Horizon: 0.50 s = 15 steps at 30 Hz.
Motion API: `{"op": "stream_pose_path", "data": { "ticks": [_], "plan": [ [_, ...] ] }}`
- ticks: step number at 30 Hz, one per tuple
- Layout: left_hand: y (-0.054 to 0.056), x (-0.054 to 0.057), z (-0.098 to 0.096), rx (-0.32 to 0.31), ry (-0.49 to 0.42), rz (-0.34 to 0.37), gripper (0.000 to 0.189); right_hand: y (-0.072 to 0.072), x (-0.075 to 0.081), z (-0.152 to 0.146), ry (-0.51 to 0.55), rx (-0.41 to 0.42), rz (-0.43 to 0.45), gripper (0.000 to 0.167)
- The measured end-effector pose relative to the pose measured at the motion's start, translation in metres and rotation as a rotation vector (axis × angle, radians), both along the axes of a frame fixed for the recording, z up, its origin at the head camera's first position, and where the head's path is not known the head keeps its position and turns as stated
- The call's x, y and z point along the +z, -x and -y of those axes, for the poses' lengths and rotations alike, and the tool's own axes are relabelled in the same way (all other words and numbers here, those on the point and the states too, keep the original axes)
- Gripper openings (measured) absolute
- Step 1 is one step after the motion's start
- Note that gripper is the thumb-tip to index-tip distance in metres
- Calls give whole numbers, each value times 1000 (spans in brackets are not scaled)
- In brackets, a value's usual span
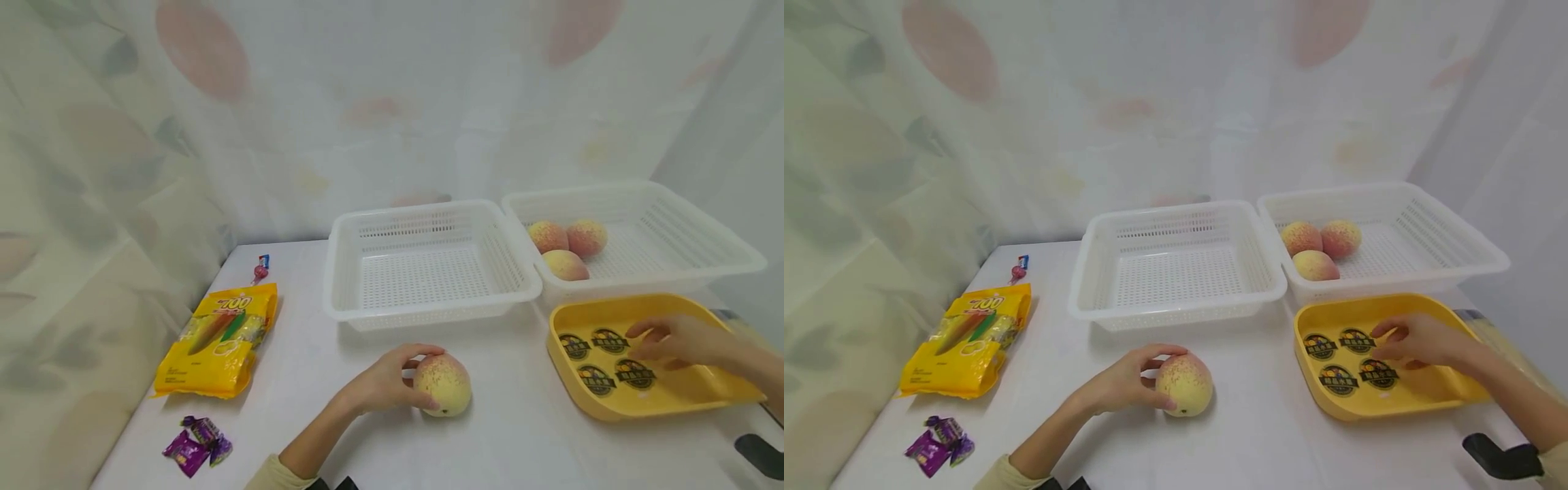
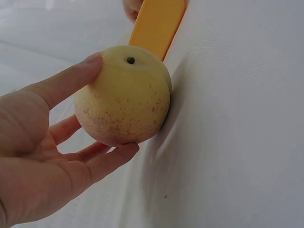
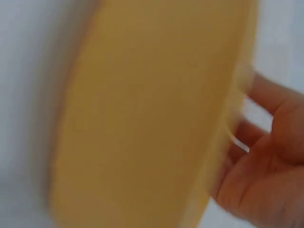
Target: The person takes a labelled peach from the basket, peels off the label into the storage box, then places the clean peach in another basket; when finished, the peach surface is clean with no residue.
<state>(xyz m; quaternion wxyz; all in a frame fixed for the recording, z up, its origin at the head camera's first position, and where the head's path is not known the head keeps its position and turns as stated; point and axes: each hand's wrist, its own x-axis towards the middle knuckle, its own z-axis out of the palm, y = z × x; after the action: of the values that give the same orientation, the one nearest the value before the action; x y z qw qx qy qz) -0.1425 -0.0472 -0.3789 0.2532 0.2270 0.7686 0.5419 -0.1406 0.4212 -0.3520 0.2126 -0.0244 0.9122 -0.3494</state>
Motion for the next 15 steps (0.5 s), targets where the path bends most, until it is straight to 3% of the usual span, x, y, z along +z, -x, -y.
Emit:
{"op": "stream_pose_path", "data": {
  "ticks": [8, 12, 15],
  "plan": [
    [0, -1, 0, -1, 9, 1, 68, 6, 30, 54, 430, 56, 113, 58],
    [0, -1, -1, -1, 8, -1, 68, 10, 33, 91, 595, 60, 184, 52],
    [0, -2, -1, -4, 4, -3, 68, 14, 27, 121, 651, 84, 248, 46]
  ]
}}
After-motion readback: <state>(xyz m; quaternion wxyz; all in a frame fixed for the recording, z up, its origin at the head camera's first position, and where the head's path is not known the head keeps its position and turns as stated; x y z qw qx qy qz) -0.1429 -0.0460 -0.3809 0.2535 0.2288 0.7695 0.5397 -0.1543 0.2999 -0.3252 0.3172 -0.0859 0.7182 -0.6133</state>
